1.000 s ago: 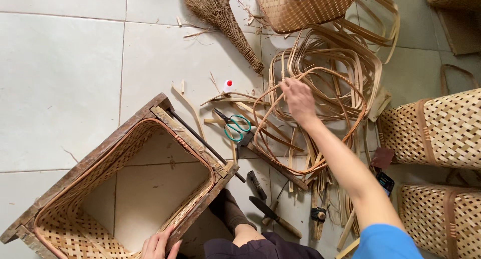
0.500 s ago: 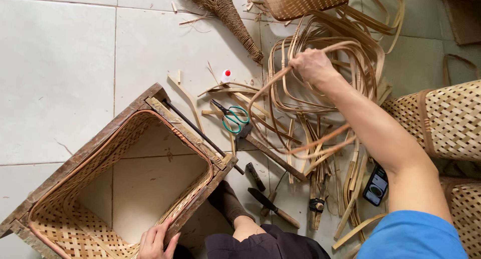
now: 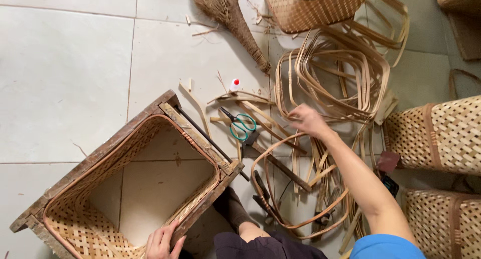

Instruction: The person fits a flexible rattan frame into a wooden mold, then inserts a pre-woven rattan basket body into the mold. They use a hammer to tap the frame and basket edges into place, then add a second rattan rim around the top and secure it with the hammer.

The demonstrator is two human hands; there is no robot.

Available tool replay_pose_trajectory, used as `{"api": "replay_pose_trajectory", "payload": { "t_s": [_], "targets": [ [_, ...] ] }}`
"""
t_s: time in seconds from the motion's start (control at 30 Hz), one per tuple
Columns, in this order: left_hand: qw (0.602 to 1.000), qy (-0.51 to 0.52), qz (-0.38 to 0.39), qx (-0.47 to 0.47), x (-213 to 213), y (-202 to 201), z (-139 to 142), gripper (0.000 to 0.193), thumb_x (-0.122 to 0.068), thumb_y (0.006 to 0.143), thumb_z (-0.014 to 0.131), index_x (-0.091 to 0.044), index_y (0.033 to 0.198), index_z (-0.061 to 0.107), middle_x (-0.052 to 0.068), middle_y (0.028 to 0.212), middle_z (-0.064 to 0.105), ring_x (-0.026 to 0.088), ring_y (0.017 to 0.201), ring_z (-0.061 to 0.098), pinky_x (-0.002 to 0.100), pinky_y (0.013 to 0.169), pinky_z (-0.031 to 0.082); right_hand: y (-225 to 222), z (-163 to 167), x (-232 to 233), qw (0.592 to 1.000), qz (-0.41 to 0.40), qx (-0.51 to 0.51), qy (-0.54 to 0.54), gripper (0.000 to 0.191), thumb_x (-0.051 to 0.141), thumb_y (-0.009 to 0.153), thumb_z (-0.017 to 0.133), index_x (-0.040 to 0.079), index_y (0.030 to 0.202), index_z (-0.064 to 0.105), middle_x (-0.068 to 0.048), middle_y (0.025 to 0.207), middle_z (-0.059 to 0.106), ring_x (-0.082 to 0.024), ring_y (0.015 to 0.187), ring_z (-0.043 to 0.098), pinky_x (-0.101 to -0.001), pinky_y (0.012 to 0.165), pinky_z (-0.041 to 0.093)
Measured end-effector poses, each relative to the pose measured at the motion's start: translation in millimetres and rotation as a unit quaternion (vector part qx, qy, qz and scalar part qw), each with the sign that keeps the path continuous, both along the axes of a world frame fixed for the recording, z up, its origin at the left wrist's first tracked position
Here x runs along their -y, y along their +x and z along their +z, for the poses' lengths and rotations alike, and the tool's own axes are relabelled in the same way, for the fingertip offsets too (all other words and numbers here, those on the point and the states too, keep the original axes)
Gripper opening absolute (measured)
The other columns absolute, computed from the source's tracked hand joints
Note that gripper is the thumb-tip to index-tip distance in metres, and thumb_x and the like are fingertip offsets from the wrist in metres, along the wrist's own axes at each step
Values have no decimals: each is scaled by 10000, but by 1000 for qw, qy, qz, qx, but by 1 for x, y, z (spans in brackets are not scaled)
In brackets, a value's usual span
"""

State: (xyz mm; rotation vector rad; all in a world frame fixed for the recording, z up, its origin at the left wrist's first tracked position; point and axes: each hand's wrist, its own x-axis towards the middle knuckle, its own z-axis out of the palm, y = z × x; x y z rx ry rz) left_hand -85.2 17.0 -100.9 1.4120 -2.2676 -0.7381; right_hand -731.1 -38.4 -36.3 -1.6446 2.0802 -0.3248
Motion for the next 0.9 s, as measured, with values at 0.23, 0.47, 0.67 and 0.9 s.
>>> {"api": "replay_pose_trajectory", "payload": {
  "t_s": [0.23,0.47,0.67,0.9],
  "targets": [
    [999,-4,-37,-14,14,-9,9,641,-223,627,883,-201,1232,674,35,990,677,244,919,661,386,842,560,-46,29,20,931,-156,-314,-101,330,179,873,771,99,1176,669,-136,1115,673,-340,1076,633,-480,955,484],
    [985,129,17,113,17,-26,45,670,-215,696,872,-286,1327,658,-28,1027,652,156,1036,655,333,947,562,-53,49,2,942,-164,-274,-100,146,151,993,683,99,1130,684,-142,1144,675,-348,1086,650,-487,890,543],
    [990,93,9,101,23,-32,62,661,-251,714,848,-287,1339,636,-36,1111,634,161,1047,638,340,938,556,-67,108,-9,948,-187,-253,-43,185,187,1052,581,129,1204,670,-117,1206,681,-312,1061,675,-464,922,566],
    [989,104,27,100,30,-39,77,641,-297,744,831,-311,1348,616,-58,1138,611,153,1075,614,348,974,538,-70,150,-10,939,-144,-309,-45,157,167,1019,630,123,1164,671,-112,1180,665,-311,1110,648,-473,892,569]
  ]
}}
